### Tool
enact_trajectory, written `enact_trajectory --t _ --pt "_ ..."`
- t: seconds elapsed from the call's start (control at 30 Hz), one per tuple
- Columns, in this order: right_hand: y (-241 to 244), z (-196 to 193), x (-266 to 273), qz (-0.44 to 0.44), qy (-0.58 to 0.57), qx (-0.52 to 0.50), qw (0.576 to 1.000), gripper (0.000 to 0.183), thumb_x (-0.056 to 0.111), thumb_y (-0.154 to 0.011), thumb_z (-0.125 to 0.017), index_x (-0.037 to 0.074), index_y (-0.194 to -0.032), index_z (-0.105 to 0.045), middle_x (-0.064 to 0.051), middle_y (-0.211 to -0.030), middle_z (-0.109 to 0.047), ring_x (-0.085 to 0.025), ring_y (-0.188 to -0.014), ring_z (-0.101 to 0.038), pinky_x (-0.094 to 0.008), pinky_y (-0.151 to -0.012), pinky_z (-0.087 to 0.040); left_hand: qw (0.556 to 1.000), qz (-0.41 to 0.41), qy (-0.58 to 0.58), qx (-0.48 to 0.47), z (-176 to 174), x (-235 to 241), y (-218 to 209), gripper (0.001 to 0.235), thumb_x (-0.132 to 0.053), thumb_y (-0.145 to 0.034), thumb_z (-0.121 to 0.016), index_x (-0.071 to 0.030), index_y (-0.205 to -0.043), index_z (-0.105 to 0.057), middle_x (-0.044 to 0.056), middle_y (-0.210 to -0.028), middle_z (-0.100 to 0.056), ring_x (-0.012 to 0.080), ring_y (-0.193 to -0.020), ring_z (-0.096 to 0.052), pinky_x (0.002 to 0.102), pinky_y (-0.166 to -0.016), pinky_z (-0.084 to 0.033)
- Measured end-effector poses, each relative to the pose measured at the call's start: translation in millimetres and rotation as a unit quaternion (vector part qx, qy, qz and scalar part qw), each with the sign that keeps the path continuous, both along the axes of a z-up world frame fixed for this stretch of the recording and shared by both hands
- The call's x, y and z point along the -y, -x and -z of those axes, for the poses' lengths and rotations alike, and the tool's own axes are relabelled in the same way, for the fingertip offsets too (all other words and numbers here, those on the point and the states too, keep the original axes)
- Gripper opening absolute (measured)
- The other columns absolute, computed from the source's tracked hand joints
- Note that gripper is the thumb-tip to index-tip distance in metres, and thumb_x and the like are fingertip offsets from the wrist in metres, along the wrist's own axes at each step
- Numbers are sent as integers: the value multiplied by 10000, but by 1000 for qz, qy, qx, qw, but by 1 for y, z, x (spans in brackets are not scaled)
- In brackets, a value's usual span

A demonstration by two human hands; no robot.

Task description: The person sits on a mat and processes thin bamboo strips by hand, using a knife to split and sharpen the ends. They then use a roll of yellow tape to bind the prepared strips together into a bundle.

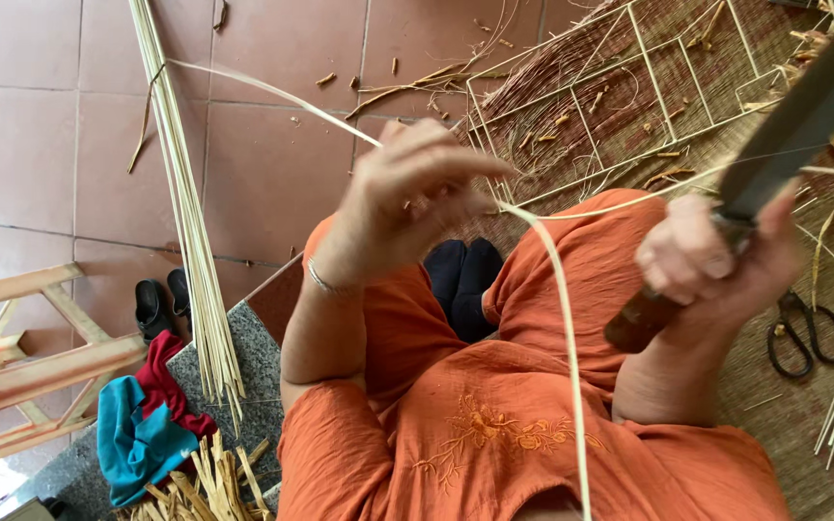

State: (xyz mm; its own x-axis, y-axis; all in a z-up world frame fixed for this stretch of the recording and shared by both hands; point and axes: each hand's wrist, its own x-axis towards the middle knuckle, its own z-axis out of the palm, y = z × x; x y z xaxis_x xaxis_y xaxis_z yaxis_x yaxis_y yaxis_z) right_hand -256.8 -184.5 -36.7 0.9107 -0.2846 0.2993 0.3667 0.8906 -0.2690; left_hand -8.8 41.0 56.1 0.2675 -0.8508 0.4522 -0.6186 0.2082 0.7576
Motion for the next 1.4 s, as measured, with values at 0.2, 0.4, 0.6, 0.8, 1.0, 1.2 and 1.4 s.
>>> enact_trajectory --t 0.2,0.4,0.6,0.8,1.0,1.2,1.4 --pt "3 25 34 -25 -24 -5 999 380 389 -1154 -400 96 -1302 -592 -74 -704 -609 -102 -456 -404 -267 -380 -392 1000 4 2 12 29 11 -21 81 -226 -996 -786 -159 -969 -750 -59 -833 -621 118 -781 -495 293 -736 -362" --pt "2 59 58 19 -42 -27 999 407 413 -1126 -434 66 -1312 -539 -53 -633 -591 -104 -451 -450 -275 -371 -418 995 34 -7 -93 39 17 -27 84 -208 -994 -789 -128 -998 -764 -43 -871 -675 92 -742 -550 267 -703 -426" --pt "2 63 86 64 31 -19 997 409 418 -1084 -432 104 -1328 -527 -28 -644 -582 -94 -447 -467 -262 -387 -437 999 -19 -13 -40 44 23 -24 117 -173 -918 -869 -104 -931 -775 -24 -767 -609 108 -696 -488 296 -716 -427" --pt "3 74 76 169 64 -105 978 419 427 -1210 -403 37 -1336 -490 -7 -647 -537 -62 -448 -419 -240 -422 -389 994 -2 -13 -108 53 31 -15 103 -194 -936 -832 -113 -954 -771 -37 -866 -697 71 -737 -586 243 -654 -485" --pt "-6 19 55 16 124 156 980 664 404 -1124 -380 34 -1644 -197 -78 -668 -682 -92 -419 -457 -283 -364 -423 978 31 -4 -208 56 27 -22 94 -162 -997 -785 -86 -1051 -774 -21 -948 -691 61 -779 -576 242 -664 -490" --pt "-49 -2 -17 31 355 -37 934 577 386 -1122 -482 35 -1564 -363 -42 -727 -663 -57 -435 -468 -227 -376 -419 985 22 1 -173 66 42 -9 125 -195 -982 -809 -88 -1027 -764 -15 -904 -672 60 -797 -603 245 -678 -499" --pt "-53 1 -45 72 368 -162 913 371 363 -1182 -513 58 -1394 -514 -84 -781 -663 -84 -458 -459 -225 -380 -382 990 15 -24 -137 87 50 -16 221 -307 -918 -821 -102 -917 -737 -21 -818 -662 43 -684 -582 217 -561 -508"
